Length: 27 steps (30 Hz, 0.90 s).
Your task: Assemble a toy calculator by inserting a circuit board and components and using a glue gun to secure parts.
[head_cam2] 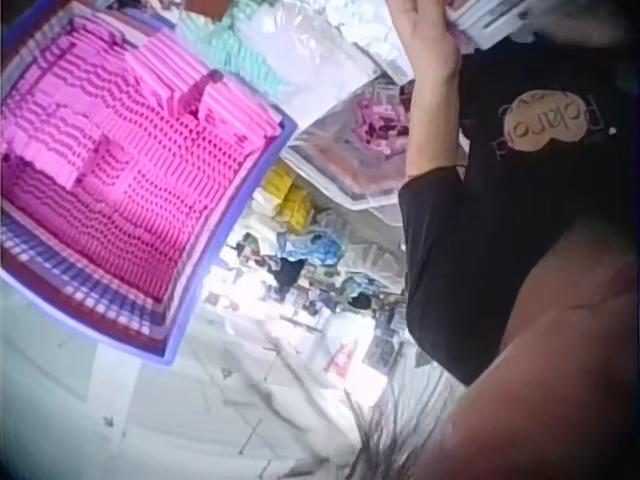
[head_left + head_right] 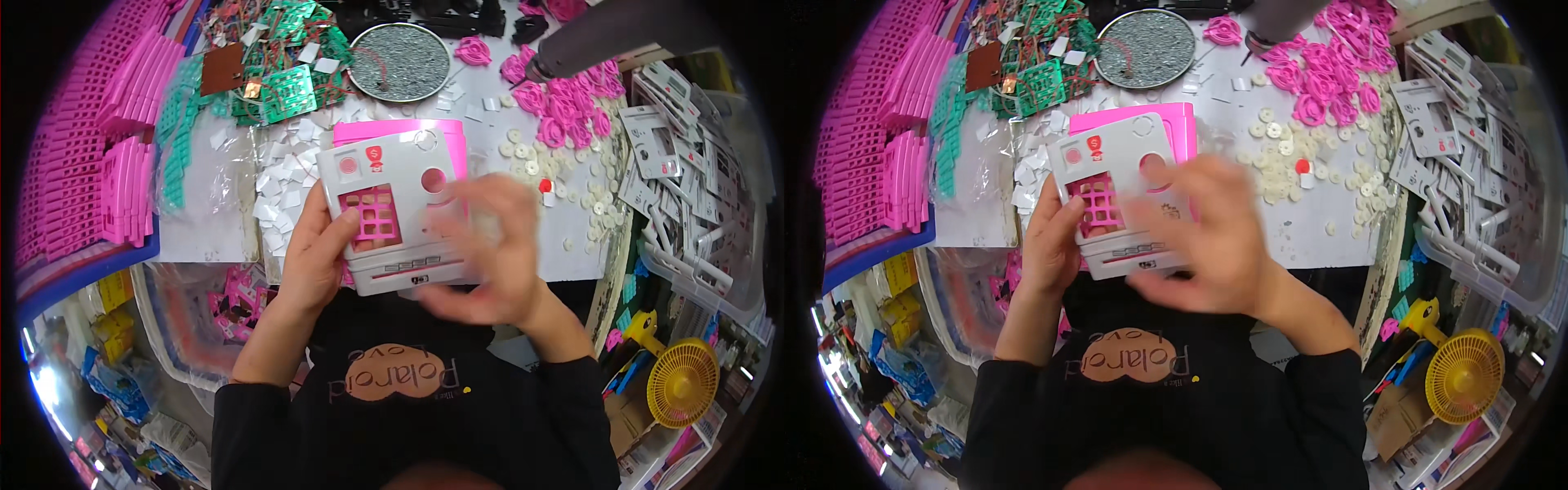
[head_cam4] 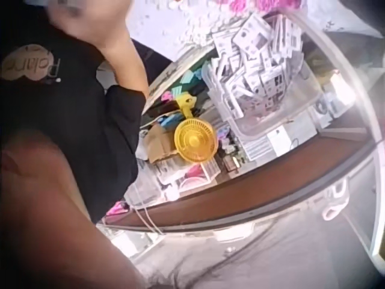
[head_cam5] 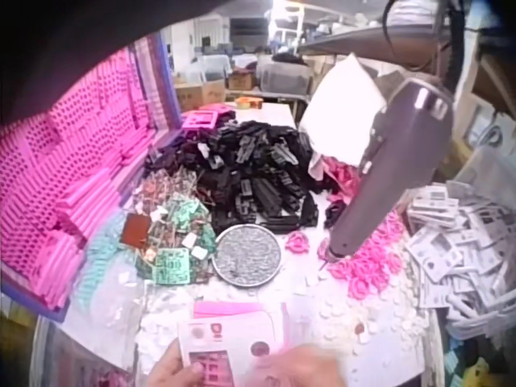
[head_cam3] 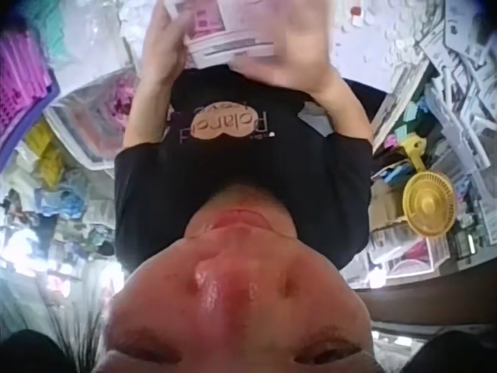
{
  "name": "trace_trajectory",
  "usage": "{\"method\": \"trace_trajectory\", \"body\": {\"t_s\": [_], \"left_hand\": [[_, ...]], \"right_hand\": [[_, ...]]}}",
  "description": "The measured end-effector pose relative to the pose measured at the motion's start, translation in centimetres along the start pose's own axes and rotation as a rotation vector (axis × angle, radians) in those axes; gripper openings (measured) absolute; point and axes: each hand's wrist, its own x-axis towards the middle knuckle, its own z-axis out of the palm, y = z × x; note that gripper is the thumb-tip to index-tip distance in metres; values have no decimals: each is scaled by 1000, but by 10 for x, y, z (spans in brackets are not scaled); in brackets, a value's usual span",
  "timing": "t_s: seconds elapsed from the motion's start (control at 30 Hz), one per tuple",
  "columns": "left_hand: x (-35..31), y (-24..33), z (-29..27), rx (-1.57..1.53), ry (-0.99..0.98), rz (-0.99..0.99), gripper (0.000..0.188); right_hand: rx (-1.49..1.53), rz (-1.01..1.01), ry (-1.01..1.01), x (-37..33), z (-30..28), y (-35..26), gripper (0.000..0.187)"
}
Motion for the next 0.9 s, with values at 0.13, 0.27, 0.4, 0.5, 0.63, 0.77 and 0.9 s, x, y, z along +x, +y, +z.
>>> {"method": "trace_trajectory", "body": {"t_s": [0.13, 0.27, 0.4, 0.5, 0.63, 0.77, 0.9], "left_hand": [[-9, 2, -10, -41, 5, 37, 54], [-3, -13, -25, 643, 135, 310, 54], [-4, -1, -12, 992, 286, 624, 60], [-13, 2, 1, 706, 241, 599, 66], [-13, 4, 1, 465, 267, 546, 63], [-6, 14, -3, 396, 274, 450, 59], [2, 5, -8, 594, 328, 464, 58]], "right_hand": [[959, 634, 184, -9, 37, 15, 77], [1216, 588, 169, -7, 56, 11, 62], [1132, 477, 232, 0, 59, -2, 58], [1102, 488, 222, 3, 57, -9, 58], [1154, 517, 186, 1, 51, -13, 56], [1230, 628, 132, -2, 44, -8, 56], [1111, 527, 95, -2, 46, -5, 59]]}}
